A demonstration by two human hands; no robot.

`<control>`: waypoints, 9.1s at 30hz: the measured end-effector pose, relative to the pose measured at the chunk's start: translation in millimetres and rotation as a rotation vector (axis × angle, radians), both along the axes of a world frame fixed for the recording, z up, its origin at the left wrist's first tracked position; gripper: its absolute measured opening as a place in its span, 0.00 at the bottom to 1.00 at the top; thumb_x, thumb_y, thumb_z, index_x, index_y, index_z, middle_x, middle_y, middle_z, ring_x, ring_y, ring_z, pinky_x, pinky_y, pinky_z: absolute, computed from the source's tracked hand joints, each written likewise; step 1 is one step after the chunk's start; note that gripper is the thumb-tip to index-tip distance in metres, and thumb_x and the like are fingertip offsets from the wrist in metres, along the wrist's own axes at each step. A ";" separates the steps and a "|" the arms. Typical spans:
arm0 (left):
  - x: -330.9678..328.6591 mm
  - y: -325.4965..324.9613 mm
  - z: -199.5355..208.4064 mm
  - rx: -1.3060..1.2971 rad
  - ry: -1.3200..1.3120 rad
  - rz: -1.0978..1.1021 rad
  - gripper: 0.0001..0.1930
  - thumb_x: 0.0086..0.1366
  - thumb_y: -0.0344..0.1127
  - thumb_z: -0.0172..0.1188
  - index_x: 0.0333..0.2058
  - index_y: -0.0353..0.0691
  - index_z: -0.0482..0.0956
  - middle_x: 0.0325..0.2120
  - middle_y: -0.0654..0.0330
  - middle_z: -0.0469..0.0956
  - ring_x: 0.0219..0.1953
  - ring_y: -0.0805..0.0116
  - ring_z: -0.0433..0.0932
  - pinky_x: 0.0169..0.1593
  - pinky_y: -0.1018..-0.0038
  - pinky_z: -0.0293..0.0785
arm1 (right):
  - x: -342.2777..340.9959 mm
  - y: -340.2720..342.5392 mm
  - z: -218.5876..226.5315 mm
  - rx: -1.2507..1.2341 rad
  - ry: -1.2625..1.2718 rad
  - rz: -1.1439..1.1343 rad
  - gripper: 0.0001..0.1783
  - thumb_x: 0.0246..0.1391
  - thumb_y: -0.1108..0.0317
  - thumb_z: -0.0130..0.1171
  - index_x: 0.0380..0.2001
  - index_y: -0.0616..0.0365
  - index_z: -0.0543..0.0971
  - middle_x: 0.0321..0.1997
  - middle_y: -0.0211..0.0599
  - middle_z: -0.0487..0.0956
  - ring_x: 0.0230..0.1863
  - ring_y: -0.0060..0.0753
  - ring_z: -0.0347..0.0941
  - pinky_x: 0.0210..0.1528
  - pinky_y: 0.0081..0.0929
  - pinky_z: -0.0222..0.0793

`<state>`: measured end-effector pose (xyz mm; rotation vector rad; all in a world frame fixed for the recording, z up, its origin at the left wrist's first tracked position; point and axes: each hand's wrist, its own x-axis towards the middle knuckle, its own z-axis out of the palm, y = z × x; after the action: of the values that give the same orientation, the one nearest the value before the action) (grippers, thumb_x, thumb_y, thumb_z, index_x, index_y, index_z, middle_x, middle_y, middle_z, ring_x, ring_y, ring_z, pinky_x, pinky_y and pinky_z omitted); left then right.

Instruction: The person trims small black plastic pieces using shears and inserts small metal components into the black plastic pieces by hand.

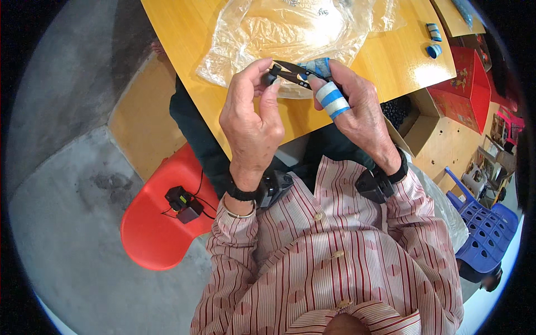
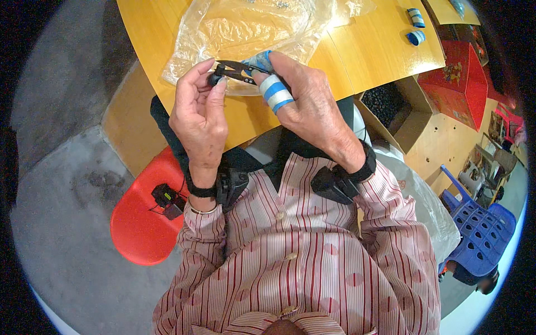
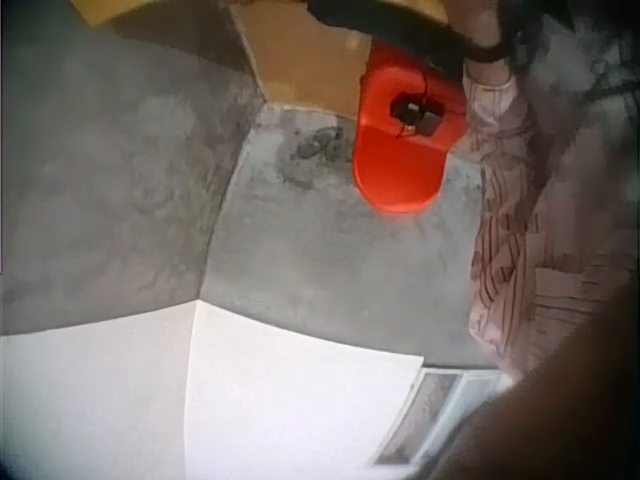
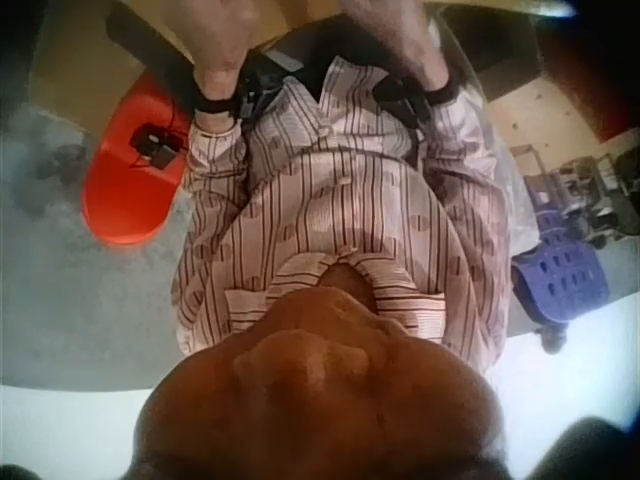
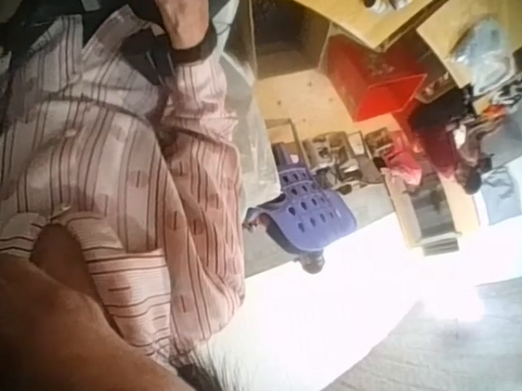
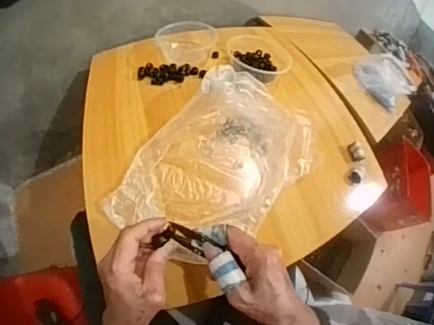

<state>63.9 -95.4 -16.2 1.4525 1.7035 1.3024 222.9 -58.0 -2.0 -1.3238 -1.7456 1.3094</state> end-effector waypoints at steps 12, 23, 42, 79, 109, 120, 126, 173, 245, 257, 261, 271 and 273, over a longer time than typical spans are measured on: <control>-3.3 1.1 -4.3 -0.012 -0.082 -0.041 0.18 0.57 0.23 0.57 0.48 0.36 0.72 0.31 0.55 0.77 0.31 0.68 0.78 0.38 0.76 0.74 | 9.3 9.4 -1.9 0.081 0.045 0.087 0.10 0.56 0.69 0.53 0.38 0.64 0.73 0.23 0.48 0.72 0.22 0.40 0.66 0.28 0.29 0.66; 1.3 5.7 -3.3 0.054 0.052 -0.038 0.16 0.57 0.20 0.55 0.45 0.38 0.75 0.35 0.56 0.77 0.31 0.67 0.78 0.37 0.75 0.74 | 6.7 5.5 0.6 0.068 0.014 0.053 0.10 0.57 0.68 0.53 0.38 0.64 0.73 0.22 0.41 0.72 0.23 0.32 0.68 0.27 0.25 0.66; -10.3 3.5 -8.9 0.031 -0.098 -0.200 0.14 0.58 0.20 0.56 0.44 0.35 0.77 0.35 0.59 0.78 0.35 0.74 0.77 0.39 0.80 0.73 | 7.8 10.0 22.8 -0.052 -0.108 0.084 0.19 0.58 0.67 0.52 0.51 0.63 0.66 0.20 0.37 0.75 0.23 0.23 0.69 0.27 0.22 0.64; -15.0 -7.2 0.2 -0.133 -0.555 -0.114 0.15 0.59 0.19 0.55 0.46 0.31 0.70 0.37 0.56 0.76 0.36 0.74 0.74 0.42 0.81 0.70 | 106.1 77.0 -60.8 0.797 -0.708 -0.644 0.08 0.55 0.70 0.52 0.36 0.63 0.73 0.34 0.47 0.73 0.37 0.50 0.69 0.39 0.40 0.65; 1.1 -1.2 34.1 -0.190 -0.677 -0.352 0.15 0.60 0.17 0.52 0.47 0.27 0.69 0.46 0.52 0.74 0.45 0.73 0.74 0.49 0.79 0.70 | 8.7 32.8 13.3 -0.298 0.555 0.205 0.16 0.52 0.68 0.61 0.45 0.54 0.77 0.38 0.29 0.79 0.42 0.22 0.74 0.49 0.24 0.70; -1.1 -3.5 39.3 -0.168 -0.759 -0.387 0.15 0.60 0.16 0.51 0.47 0.28 0.69 0.49 0.48 0.72 0.49 0.69 0.73 0.51 0.77 0.70 | 7.3 37.3 11.1 -0.294 0.600 0.298 0.17 0.48 0.73 0.62 0.44 0.57 0.77 0.35 0.29 0.77 0.38 0.21 0.73 0.44 0.21 0.72; -5.1 -3.6 37.2 -0.196 -0.826 -0.418 0.16 0.59 0.16 0.52 0.47 0.28 0.69 0.47 0.49 0.73 0.46 0.70 0.74 0.51 0.78 0.70 | 6.8 34.7 13.3 -0.333 0.647 0.300 0.15 0.48 0.75 0.62 0.42 0.58 0.78 0.35 0.29 0.76 0.38 0.22 0.73 0.41 0.22 0.74; 5.9 -1.8 30.8 -0.154 -0.420 -0.251 0.18 0.59 0.20 0.54 0.49 0.33 0.65 0.35 0.52 0.80 0.40 0.69 0.79 0.45 0.76 0.73 | 9.8 31.8 1.1 -0.228 0.597 0.277 0.16 0.51 0.77 0.59 0.45 0.58 0.73 0.37 0.29 0.77 0.41 0.20 0.72 0.48 0.22 0.69; 9.1 -5.5 16.0 -0.019 -0.350 -0.146 0.18 0.55 0.17 0.57 0.45 0.32 0.70 0.37 0.51 0.78 0.41 0.66 0.79 0.44 0.73 0.76 | 7.7 21.5 -1.5 -0.265 0.598 0.225 0.17 0.51 0.77 0.57 0.47 0.59 0.73 0.36 0.28 0.76 0.42 0.22 0.72 0.51 0.23 0.67; 8.2 -4.7 16.5 0.034 -0.123 -0.143 0.19 0.51 0.17 0.59 0.43 0.35 0.72 0.36 0.56 0.79 0.39 0.66 0.81 0.42 0.75 0.76 | 7.7 28.4 -4.6 -0.371 0.512 0.222 0.21 0.47 0.71 0.62 0.47 0.57 0.72 0.34 0.25 0.75 0.38 0.18 0.71 0.48 0.19 0.67; 8.2 -3.5 18.8 0.018 -0.147 -0.158 0.19 0.51 0.17 0.58 0.43 0.34 0.72 0.36 0.56 0.79 0.38 0.68 0.81 0.42 0.76 0.75 | 7.0 27.9 -0.7 -0.386 0.474 0.204 0.21 0.47 0.71 0.62 0.47 0.57 0.72 0.33 0.24 0.73 0.38 0.18 0.70 0.47 0.18 0.65; 1.5 5.8 29.0 -0.250 -0.774 -0.176 0.19 0.55 0.17 0.56 0.47 0.29 0.67 0.31 0.55 0.77 0.34 0.72 0.78 0.38 0.79 0.76 | 15.4 28.8 6.0 0.561 -0.090 0.337 0.22 0.46 0.58 0.65 0.40 0.58 0.72 0.32 0.36 0.74 0.36 0.37 0.71 0.39 0.31 0.68; 0.3 7.1 32.2 -0.262 -0.788 -0.175 0.19 0.55 0.17 0.56 0.47 0.28 0.66 0.31 0.54 0.77 0.33 0.72 0.78 0.36 0.79 0.76 | 14.4 27.3 9.8 0.671 -0.202 0.355 0.27 0.42 0.57 0.67 0.43 0.59 0.72 0.33 0.39 0.73 0.36 0.41 0.70 0.39 0.33 0.67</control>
<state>64.2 -88.3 16.0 0.7550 1.1325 1.2604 237.3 -30.7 7.8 -0.8010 -2.3566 0.6455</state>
